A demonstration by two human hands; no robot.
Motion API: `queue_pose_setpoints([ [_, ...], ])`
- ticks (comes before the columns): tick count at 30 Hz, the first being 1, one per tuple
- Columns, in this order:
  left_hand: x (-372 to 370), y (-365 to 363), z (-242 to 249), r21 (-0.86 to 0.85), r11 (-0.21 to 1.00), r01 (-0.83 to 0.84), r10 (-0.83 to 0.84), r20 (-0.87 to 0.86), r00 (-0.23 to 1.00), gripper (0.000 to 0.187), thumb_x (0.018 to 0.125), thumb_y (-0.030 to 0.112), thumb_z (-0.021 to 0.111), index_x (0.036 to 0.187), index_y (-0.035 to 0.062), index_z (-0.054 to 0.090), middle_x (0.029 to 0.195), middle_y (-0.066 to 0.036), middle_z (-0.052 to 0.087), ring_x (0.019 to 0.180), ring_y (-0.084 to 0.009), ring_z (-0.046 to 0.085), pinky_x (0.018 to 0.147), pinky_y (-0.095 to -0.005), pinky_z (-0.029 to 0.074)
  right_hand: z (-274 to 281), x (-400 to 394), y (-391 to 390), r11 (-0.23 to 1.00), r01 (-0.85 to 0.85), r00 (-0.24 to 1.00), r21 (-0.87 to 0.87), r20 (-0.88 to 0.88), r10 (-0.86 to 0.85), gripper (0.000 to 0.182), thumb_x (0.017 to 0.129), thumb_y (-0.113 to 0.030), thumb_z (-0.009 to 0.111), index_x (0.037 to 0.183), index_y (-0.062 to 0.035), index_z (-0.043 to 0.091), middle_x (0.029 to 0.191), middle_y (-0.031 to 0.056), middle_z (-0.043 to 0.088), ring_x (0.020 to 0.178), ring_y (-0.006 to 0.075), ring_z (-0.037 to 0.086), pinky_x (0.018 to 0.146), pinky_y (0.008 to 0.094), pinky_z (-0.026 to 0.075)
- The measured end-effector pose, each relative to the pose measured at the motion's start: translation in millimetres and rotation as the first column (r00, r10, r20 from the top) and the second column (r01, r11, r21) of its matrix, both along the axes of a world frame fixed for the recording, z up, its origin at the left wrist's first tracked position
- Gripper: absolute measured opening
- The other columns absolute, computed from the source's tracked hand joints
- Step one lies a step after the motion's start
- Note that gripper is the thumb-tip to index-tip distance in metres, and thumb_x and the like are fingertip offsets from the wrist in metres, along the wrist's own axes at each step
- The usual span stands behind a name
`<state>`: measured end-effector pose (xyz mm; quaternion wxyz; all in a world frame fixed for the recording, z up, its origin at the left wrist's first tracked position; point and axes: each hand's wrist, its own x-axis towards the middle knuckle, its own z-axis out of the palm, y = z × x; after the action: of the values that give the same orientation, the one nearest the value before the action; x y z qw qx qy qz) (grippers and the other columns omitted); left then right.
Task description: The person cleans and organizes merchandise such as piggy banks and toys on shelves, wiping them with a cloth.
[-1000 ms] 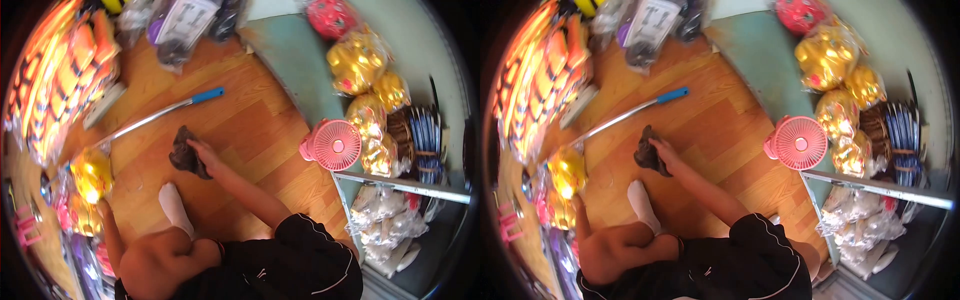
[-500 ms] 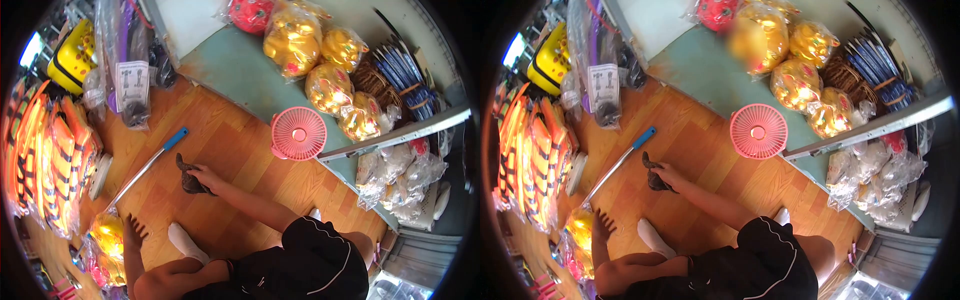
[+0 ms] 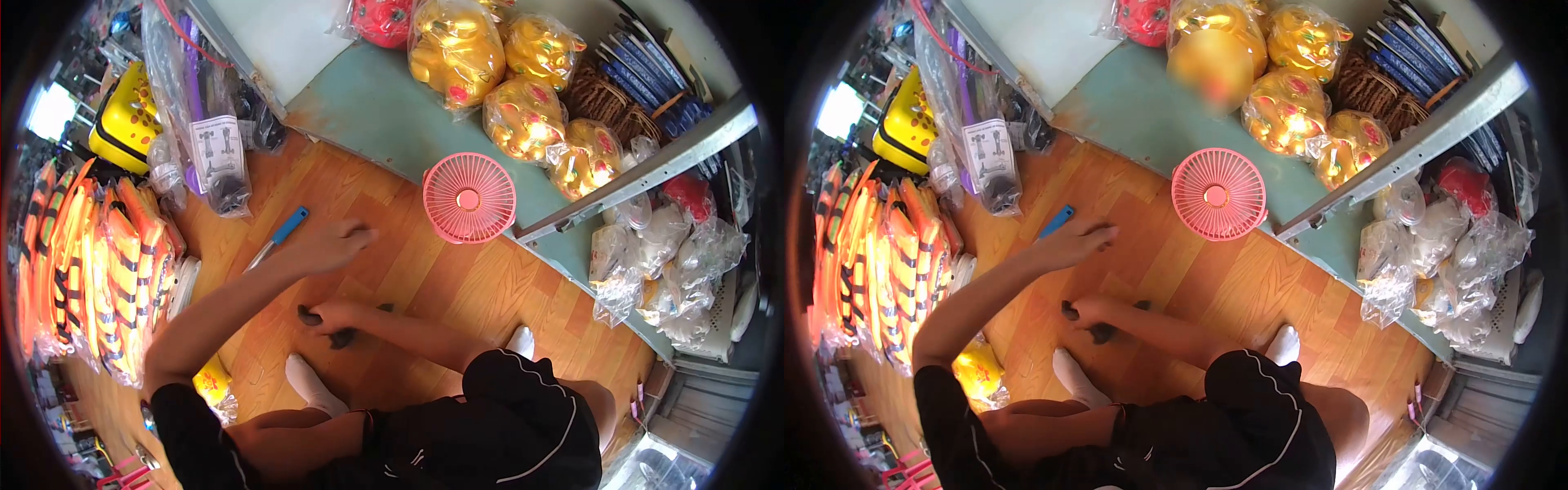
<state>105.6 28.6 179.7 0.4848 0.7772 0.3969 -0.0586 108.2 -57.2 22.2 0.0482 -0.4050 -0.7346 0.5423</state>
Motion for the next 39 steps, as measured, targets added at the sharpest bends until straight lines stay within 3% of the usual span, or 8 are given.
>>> queue_pose_setpoints([
  [3, 21.2, 5.6, -30.6, 0.042, 0.998, 0.057, -0.057, 0.011, 0.998, 0.041, 0.081, 0.036, 0.043, 0.091, -0.0022, 0.054, 0.08, -0.012, 0.056, 0.077, -0.0194, 0.054, 0.07, -0.0283, 0.041, 15.8, 23.9, -24.4, 0.757, -0.233, 0.87, 0.611, 0.479, -0.12, 0.049, 0.068, -0.039, 0.059, 0.103, -0.0052, 0.049, 0.085, 0.018, 0.056, 0.086, 0.0306, 0.053, 0.078, 0.0411, 0.039],
  [10, 0.8, 22.8, -68.3, -0.218, 0.972, -0.085, 0.132, 0.212, 0.968, 0.029, 0.081, 0.026, 0.046, 0.087, -0.0011, 0.055, 0.074, -0.007, 0.057, 0.07, -0.0144, 0.056, 0.066, -0.0264, 0.043, 58.0, 194.3, -89.1, 0.794, -0.538, 0.842, 0.282, 0.208, 0.497, 0.042, 0.077, -0.034, 0.05, 0.112, -0.012, 0.044, 0.098, 0.011, 0.054, 0.088, 0.0302, 0.051, 0.077, 0.0401, 0.04],
  [12, -0.2, 23.3, -43.8, -0.217, 0.941, -0.26, 0.301, 0.182, 0.936, 0.025, 0.081, 0.023, 0.046, 0.085, 0.0005, 0.055, 0.074, -0.006, 0.057, 0.069, -0.0132, 0.056, 0.062, -0.0249, 0.042, 88.0, 253.0, -109.3, 0.789, -0.489, 0.699, -0.371, 0.374, 0.61, 0.038, 0.077, -0.039, 0.048, 0.107, -0.0159, 0.051, 0.096, 0.0113, 0.056, 0.09, 0.0292, 0.051, 0.077, 0.0394, 0.04],
  [17, 13.9, 33.3, -38.0, -0.098, 0.973, -0.207, 0.219, 0.141, 0.965, 0.023, 0.08, 0.022, 0.048, 0.076, 0.0003, 0.055, 0.066, -0.005, 0.056, 0.061, -0.0127, 0.054, 0.055, -0.0242, 0.042, 163.3, 381.2, -130.5, 0.909, 0.006, 0.503, -0.416, 0.787, 0.357, 0.043, 0.069, -0.047, 0.053, 0.082, -0.0073, 0.063, 0.079, 0.0116, 0.06, 0.076, 0.0268, 0.057, 0.069, 0.0367, 0.043],
  [19, 40.3, 19.4, -21.6, -0.052, 0.996, -0.073, 0.073, 0.009, 0.997, 0.024, 0.08, 0.024, 0.047, 0.074, 0.0023, 0.055, 0.066, -0.004, 0.057, 0.061, -0.0119, 0.055, 0.054, -0.0237, 0.042, 192.2, 406.5, -115.6, 0.979, 0.185, 0.209, 0.083, 0.97, -0.122, 0.037, 0.067, -0.039, 0.056, 0.077, -0.0034, 0.061, 0.074, 0.0122, 0.06, 0.073, 0.0262, 0.058, 0.061, 0.0379, 0.045],
  [22, 81.2, -18.4, -3.5, -0.073, 0.947, 0.314, -0.321, -0.143, 0.936, 0.029, 0.081, 0.029, 0.049, 0.07, 0.0017, 0.054, 0.061, -0.004, 0.055, 0.057, -0.0114, 0.053, 0.052, -0.0245, 0.042, 211.8, 443.2, -101.9, 0.539, 0.413, 0.068, 0.734, 0.565, -0.822, 0.046, 0.067, -0.043, 0.058, 0.087, -0.0022, 0.054, 0.082, 0.0167, 0.058, 0.084, 0.027, 0.056, 0.07, 0.0385, 0.044],
  [29, 136.5, -75.5, 24.4, -0.116, 0.849, 0.516, -0.496, 0.161, 0.853, 0.035, 0.081, 0.034, 0.048, 0.077, -0.0003, 0.053, 0.065, -0.008, 0.055, 0.061, -0.0164, 0.053, 0.058, -0.0284, 0.042, 139.3, 486.5, -92.6, 0.386, 0.528, 0.094, 0.756, 0.4, -0.912, 0.088, 0.067, -0.04, 0.062, 0.131, -0.0107, 0.009, 0.104, 0.027, 0.043, 0.092, 0.0393, 0.048, 0.079, 0.0417, 0.041],
  [39, 146.2, -112.9, -40.5, -0.44, 0.81, 0.388, -0.321, 0.221, 0.921, 0.029, 0.082, 0.029, 0.049, 0.079, 0.0003, 0.052, 0.068, -0.005, 0.054, 0.063, -0.0113, 0.052, 0.057, -0.0239, 0.042, 122.6, 492.6, -92.7, 0.152, 0.422, 0.101, 0.894, 0.12, -0.988, 0.052, 0.067, -0.027, 0.063, 0.11, -0.0141, 0.038, 0.09, 0.0188, 0.051, 0.078, 0.0368, 0.054, 0.066, 0.0415, 0.045],
])
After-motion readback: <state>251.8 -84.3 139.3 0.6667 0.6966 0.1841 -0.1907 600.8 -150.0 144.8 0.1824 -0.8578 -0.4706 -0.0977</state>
